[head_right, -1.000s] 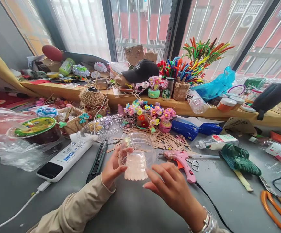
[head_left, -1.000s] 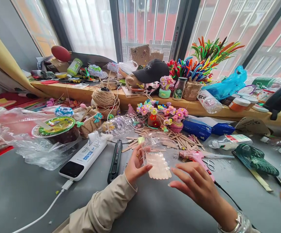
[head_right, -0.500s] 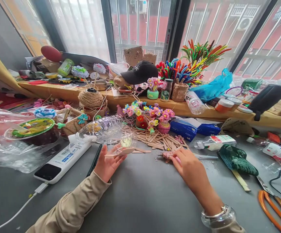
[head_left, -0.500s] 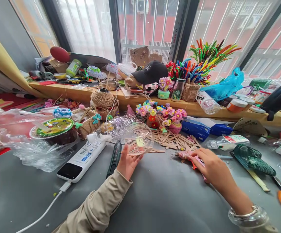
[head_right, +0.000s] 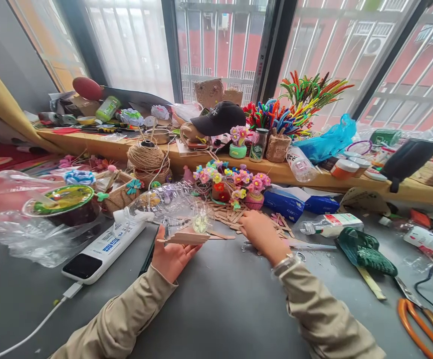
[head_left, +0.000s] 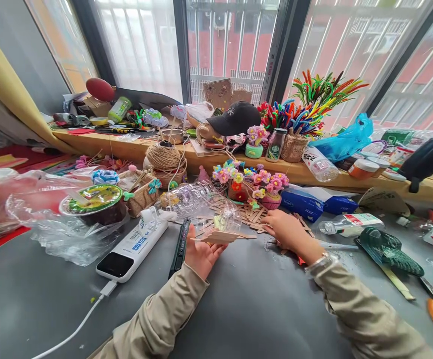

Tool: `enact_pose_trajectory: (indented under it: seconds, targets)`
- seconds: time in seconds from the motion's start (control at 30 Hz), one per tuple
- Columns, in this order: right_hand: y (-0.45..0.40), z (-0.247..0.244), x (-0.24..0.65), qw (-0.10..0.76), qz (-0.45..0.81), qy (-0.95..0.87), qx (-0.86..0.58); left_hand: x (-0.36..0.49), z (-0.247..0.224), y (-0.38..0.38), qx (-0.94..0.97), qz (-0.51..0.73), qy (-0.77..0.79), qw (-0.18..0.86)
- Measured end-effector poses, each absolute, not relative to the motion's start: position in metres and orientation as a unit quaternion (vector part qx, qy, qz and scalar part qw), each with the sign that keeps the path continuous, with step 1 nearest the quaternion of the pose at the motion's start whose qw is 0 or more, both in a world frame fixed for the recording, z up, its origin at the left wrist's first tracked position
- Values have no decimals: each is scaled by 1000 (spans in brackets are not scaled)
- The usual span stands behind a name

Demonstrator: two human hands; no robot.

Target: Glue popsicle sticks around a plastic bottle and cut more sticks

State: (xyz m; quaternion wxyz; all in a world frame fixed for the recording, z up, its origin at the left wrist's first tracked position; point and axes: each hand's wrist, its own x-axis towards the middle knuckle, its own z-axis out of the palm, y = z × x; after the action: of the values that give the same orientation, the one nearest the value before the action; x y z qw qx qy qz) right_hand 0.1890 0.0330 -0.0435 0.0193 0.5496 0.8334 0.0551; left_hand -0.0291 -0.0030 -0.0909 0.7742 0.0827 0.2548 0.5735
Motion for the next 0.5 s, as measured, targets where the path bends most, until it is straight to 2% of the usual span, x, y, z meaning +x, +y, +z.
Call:
enact_pose_trajectory:
  seconds: [0.27, 0.5]
  targets:
    - [68, -57, 165, 169, 37, 826, 536, -29, -91, -2, 83, 568, 254, 779]
    - [74, -71, 159, 173, 31, 824, 538, -28, -89, -3, 77, 562, 259, 782]
